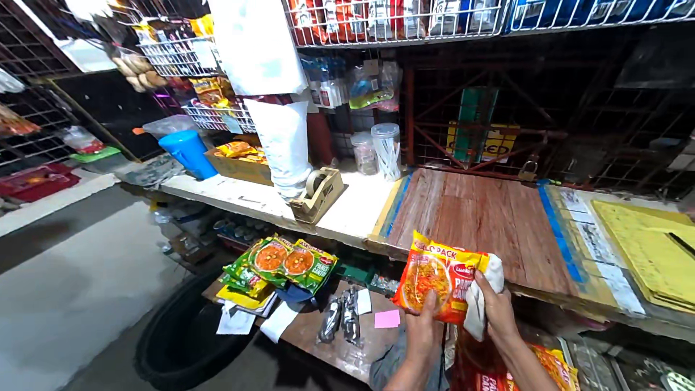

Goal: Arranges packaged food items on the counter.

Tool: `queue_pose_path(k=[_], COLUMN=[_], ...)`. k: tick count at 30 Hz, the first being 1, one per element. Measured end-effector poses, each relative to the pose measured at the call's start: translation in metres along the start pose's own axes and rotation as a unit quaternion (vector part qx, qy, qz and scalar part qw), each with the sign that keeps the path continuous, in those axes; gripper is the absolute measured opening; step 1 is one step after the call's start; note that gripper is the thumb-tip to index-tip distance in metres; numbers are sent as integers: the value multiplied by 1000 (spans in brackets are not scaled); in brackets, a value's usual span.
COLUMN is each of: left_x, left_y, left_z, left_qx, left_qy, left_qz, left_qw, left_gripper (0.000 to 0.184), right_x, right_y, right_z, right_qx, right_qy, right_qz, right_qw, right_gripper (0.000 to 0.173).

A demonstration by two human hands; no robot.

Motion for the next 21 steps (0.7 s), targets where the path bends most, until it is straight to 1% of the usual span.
queue_pose_path(k=[3, 5, 7, 8, 9, 10, 11, 12, 13, 14, 15, 16, 17, 18, 19, 21], left_x=[-8, -10, -13, -15, -18, -19, -19, -18, -15, -11, -5, 2, 6, 7, 5, 0], left_y=[-8, -7, -1, 0, 0, -2, -5, -9, -13, -17, -20, -22, -22, -23, -25, -26], left_z=[6, 9, 15, 18, 20, 21, 19, 17, 14, 10, 9, 11, 15, 17, 18, 19], left_qx=[41, 61, 59, 55, 57, 65, 74, 80, 85, 84, 68, 46, 39, 41, 47, 34], left_qy=[62, 89, 108, 107, 100, 92, 83, 76, 65, 53, 47, 42, 45, 57, 71, 86], left_qz=[43, 64, 66, 64, 66, 70, 77, 86, 97, 109, 117, 119, 117, 113, 107, 95], left_qw=[996, 992, 990, 991, 991, 991, 991, 990, 989, 989, 990, 991, 991, 991, 991, 991], left_gripper=[36, 31, 27, 27, 27, 28, 29, 31, 31, 31, 32, 34, 39, 40, 37, 28], right_x=[1, -1, -7, -6, -1, 7, 18, 29, 41, 52, 62, 70, 72, 69, 62, 45], right_y=[-5, -16, -35, -50, -65, -77, -86, -88, -87, -79, -67, -50, -34, -23, -19, -18], right_z=[6, 16, 33, 40, 44, 43, 37, 26, 10, -8, -26, -39, -47, -49, -48, -42], right_qx=[-36, -60, -66, -45, 2, 79, 170, 263, 337, 396, 435, 458, 473, 471, 461, 435], right_qy=[-20, -7, 37, 57, 66, 53, 18, -16, -61, -105, -139, -152, -140, -129, -125, -138], right_qz=[-17, -8, 51, 94, 133, 168, 208, 260, 307, 352, 399, 455, 509, 541, 554, 537], right_qw=[999, 998, 996, 993, 989, 981, 963, 929, 888, 842, 795, 748, 706, 685, 682, 710], right_gripper=[27, 25, 23, 25, 32, 46, 58, 64, 66, 65, 60, 53, 51, 51, 49, 45])
Point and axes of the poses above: each hand's wrist, its own x-axis away from the middle knuckle, its own z-axis out of the back of the hand, y = z × x, the point moved 6 cm from there along -x, towards the middle knuckle, and after that the axes turned 9 degrees about x, right-handed, at the moved point
